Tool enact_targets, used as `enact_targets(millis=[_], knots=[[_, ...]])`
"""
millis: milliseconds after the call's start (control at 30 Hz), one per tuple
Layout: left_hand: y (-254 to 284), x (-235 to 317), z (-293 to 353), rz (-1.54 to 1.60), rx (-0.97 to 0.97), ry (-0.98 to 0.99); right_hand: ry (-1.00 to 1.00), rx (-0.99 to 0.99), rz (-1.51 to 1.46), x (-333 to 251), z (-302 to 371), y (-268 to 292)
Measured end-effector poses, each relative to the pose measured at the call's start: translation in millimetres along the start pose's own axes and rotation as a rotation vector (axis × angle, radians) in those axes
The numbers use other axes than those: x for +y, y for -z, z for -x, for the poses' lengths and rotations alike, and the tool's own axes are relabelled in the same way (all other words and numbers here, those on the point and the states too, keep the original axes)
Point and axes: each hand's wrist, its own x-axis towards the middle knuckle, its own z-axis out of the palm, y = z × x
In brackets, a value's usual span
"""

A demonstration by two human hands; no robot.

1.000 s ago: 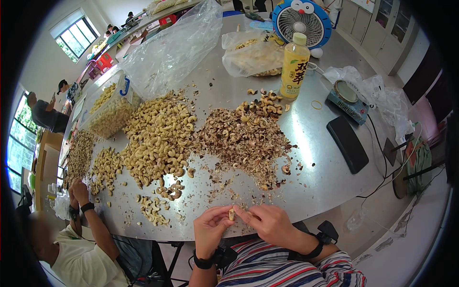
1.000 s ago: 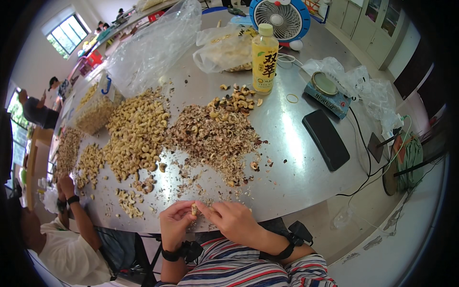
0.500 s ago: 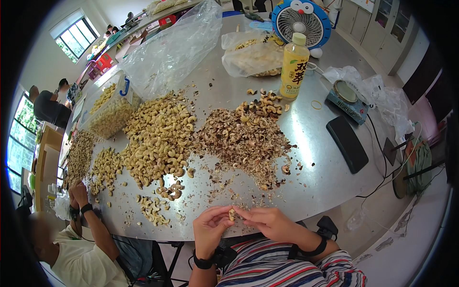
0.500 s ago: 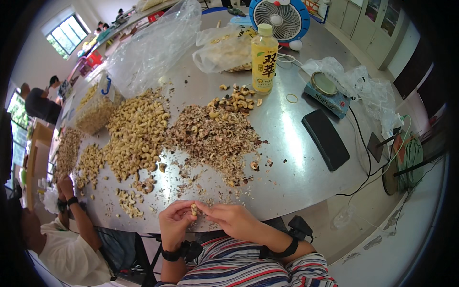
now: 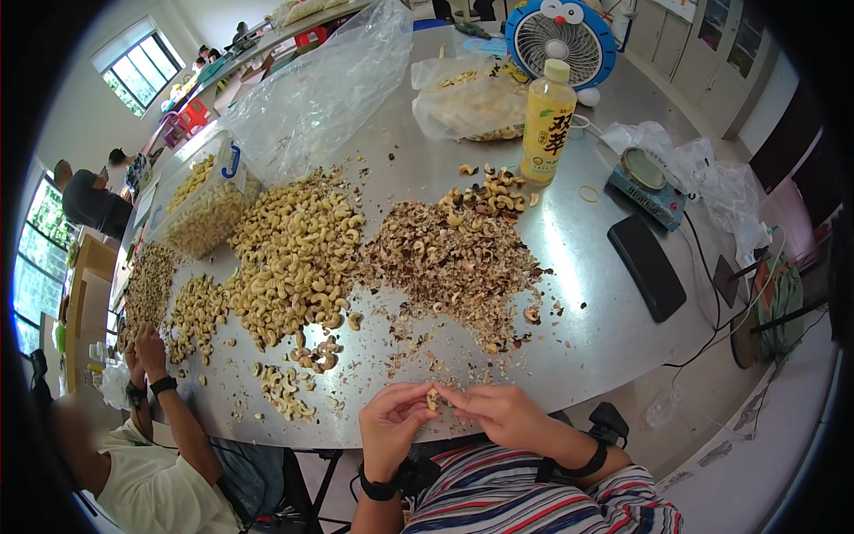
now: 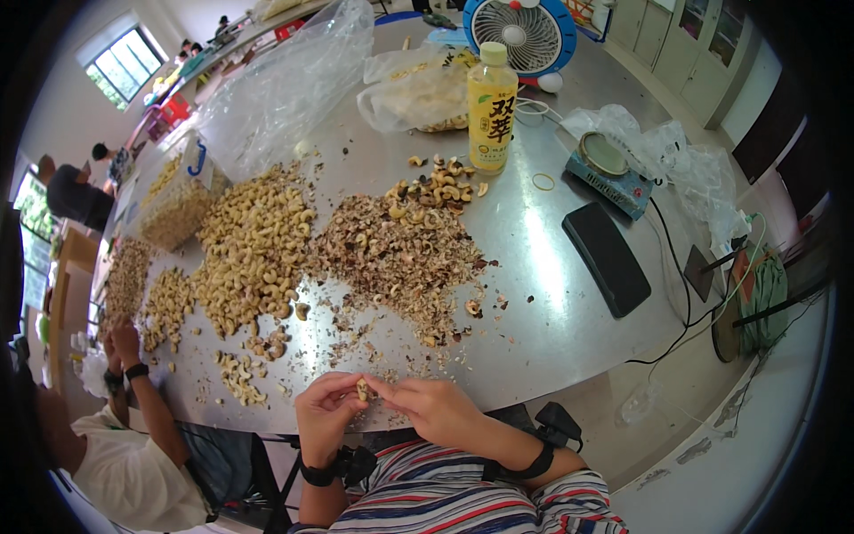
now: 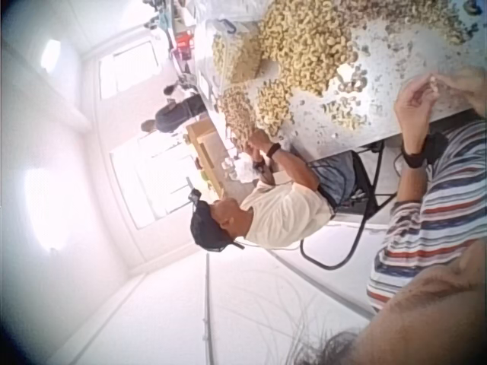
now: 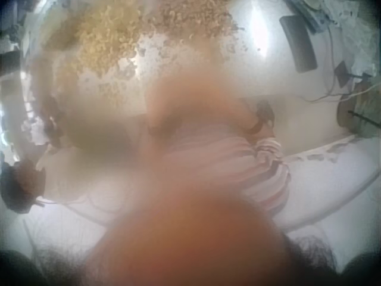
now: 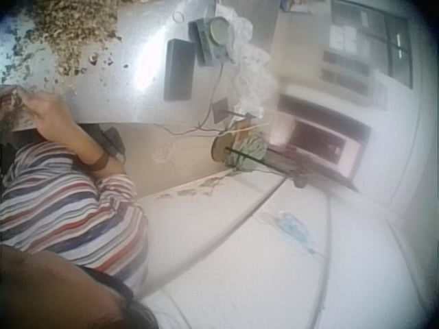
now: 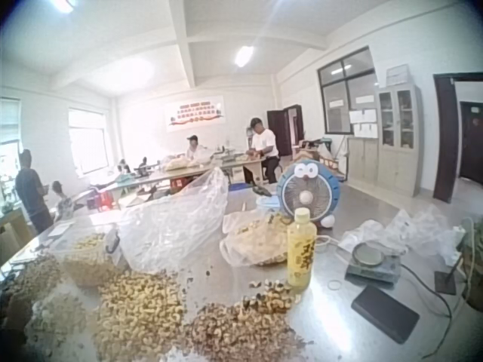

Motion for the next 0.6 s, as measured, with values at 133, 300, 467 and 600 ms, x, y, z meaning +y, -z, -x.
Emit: enact_targets(millis=[133, 300, 467, 600], knots=[[-0.9, 1.7, -0.8, -0.024, 0.005, 0.003, 0.071, 0.041, 0.237, 2.5, 2.1, -3.9], [-0.2, 1.2, -0.6, -0.039, 0.008, 0.005, 0.103, 0.071, 0.424, -3.9, -0.1, -1.4], [-1.3, 2.9, -0.5, -0.058, 0.008, 0.006, 0.168, 0.115, 0.511, -3.9, -0.4, -1.5], [-0.8, 2.3, -0.4, -0.056, 0.009, 0.005, 0.187, 0.121, 0.541, -4.6, -0.9, -1.1]])
